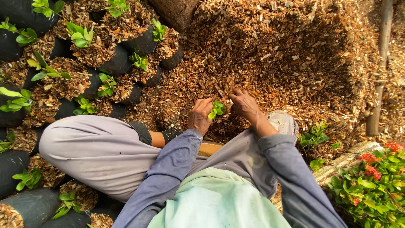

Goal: The person is planting small seedlings into black plastic nursery bags filled with soil. They repeatedly pick up seedlings, place them into the bags, and cover the roots with soil using their hands.

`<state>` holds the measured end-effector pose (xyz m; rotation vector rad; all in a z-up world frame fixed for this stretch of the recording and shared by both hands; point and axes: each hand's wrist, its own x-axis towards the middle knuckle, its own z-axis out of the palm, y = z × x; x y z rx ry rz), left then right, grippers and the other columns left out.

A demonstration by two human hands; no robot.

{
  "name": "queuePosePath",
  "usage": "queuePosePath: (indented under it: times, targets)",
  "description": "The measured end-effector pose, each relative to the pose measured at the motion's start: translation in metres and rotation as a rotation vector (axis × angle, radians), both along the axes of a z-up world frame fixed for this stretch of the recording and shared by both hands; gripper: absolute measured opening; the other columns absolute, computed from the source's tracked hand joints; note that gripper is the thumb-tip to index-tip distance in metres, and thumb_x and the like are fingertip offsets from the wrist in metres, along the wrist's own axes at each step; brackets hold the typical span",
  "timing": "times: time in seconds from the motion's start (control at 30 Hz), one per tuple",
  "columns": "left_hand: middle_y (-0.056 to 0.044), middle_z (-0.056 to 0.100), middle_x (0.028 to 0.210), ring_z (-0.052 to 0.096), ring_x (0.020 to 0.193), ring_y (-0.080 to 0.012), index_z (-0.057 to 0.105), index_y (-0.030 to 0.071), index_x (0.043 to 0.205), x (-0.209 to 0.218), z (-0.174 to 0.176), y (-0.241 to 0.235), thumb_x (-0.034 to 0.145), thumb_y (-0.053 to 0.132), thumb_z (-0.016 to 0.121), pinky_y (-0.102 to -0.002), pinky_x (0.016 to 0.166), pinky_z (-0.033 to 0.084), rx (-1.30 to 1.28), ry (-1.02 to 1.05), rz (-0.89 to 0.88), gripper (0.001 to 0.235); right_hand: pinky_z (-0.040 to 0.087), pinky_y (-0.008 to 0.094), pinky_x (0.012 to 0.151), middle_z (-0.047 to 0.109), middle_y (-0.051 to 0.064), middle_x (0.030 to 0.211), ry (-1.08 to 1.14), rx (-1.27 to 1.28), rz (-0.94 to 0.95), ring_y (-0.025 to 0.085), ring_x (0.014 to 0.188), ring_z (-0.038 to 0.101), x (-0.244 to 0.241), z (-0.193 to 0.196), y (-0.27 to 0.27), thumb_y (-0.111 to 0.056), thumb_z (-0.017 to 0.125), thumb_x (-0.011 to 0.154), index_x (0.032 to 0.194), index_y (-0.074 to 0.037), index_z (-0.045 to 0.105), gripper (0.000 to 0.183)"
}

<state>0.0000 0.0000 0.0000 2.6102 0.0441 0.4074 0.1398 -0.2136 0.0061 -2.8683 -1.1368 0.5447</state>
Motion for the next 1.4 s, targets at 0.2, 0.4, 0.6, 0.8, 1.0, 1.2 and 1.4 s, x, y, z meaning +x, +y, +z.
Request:
queuePosePath:
  times: [0.2, 0.4, 0.6, 0.8, 1.0, 1.2, 1.4]
  targets:
    - [-0.017, 0.072, 0.121, 0.069, 0.106, -0.0312, 0.07, -0.002, 0.118, -0.002, 0.063, -0.007, 0.076, 0.003, 0.079, -0.035, 0.082, 0.063, 0.036, -0.093, -0.037, 0.044, 0.061, 0.046, 0.065, 0.062, 0.024, 0.126, -0.145, 0.145, 0.093, 0.041, 0.09, 0.065, -0.021, -0.004, -0.012, -0.014, 0.077, 0.066, 0.112, -0.009, 0.07, 0.047]
    - [-0.009, 0.074, 0.104, 0.069, 0.093, -0.0229, 0.072, 0.002, 0.104, 0.002, 0.067, -0.009, 0.09, 0.008, 0.079, -0.034, 0.073, 0.062, -0.07, -0.014, 0.043, 0.017, 0.064, 0.037, 0.079, 0.078, 0.015, 0.098, -0.04, 0.362, -0.376, 0.024, 0.084, 0.075, -0.01, 0.023, -0.008, -0.009, 0.071, 0.098, 0.11, -0.013, 0.075, 0.013]
    - [-0.009, 0.073, 0.09, 0.067, 0.082, -0.0212, 0.072, 0.004, 0.094, 0.018, 0.07, -0.003, 0.099, 0.016, 0.078, -0.037, 0.068, 0.059, -0.115, 0.128, 0.09, 0.014, 0.07, 0.034, 0.074, 0.078, 0.011, 0.105, 0.541, 1.551, -0.717, 0.022, 0.085, 0.079, -0.094, 0.132, 0.042, 0.001, 0.066, 0.097, 0.132, -0.007, 0.061, 0.036]
    - [-0.016, 0.074, 0.106, 0.067, 0.094, -0.031, 0.068, -0.002, 0.13, 0.018, 0.091, 0.029, 0.073, -0.002, 0.078, -0.039, 0.082, 0.058, -0.012, 0.201, -0.133, 0.058, 0.032, 0.069, 0.118, 0.07, 0.013, 0.127, -0.205, 0.733, -0.423, 0.035, 0.119, 0.07, -0.13, 0.135, 0.065, 0.001, 0.066, 0.085, 0.135, -0.008, 0.059, 0.052]
    - [-0.021, 0.055, 0.143, 0.053, 0.13, -0.0357, 0.058, 0.001, 0.139, 0.06, 0.068, 0.044, 0.1, 0.032, 0.073, -0.047, 0.104, 0.046, -0.556, 0.295, -0.167, 0.052, 0.033, 0.051, 0.119, 0.05, 0.028, 0.15, -0.202, 0.697, -0.372, 0.055, 0.137, 0.048, -0.126, 0.099, 0.063, -0.017, 0.068, 0.102, 0.146, -0.001, 0.046, 0.052]
    - [-0.02, 0.077, 0.121, 0.072, 0.109, -0.0304, 0.074, 0.003, 0.121, 0.086, 0.052, 0.046, 0.101, 0.033, 0.06, -0.045, 0.102, 0.059, -0.387, 0.901, 0.082, 0.039, 0.053, 0.045, 0.098, 0.063, 0.025, 0.134, 0.264, 0.988, -0.414, 0.039, 0.114, 0.066, -0.103, 0.11, 0.062, -0.012, 0.059, 0.093, 0.148, 0.0, 0.047, 0.057]
    - [-0.014, 0.075, 0.095, 0.072, 0.082, -0.0226, 0.075, 0.012, 0.109, 0.095, 0.05, 0.018, 0.109, 0.014, 0.053, -0.039, 0.076, 0.065, -0.18, 0.61, -0.099, 0.022, 0.056, 0.046, 0.093, 0.072, 0.017, 0.111, 0.006, 0.75, -0.449, 0.035, 0.102, 0.07, -0.098, 0.115, 0.058, -0.006, 0.061, 0.098, 0.109, -0.003, 0.064, 0.012]
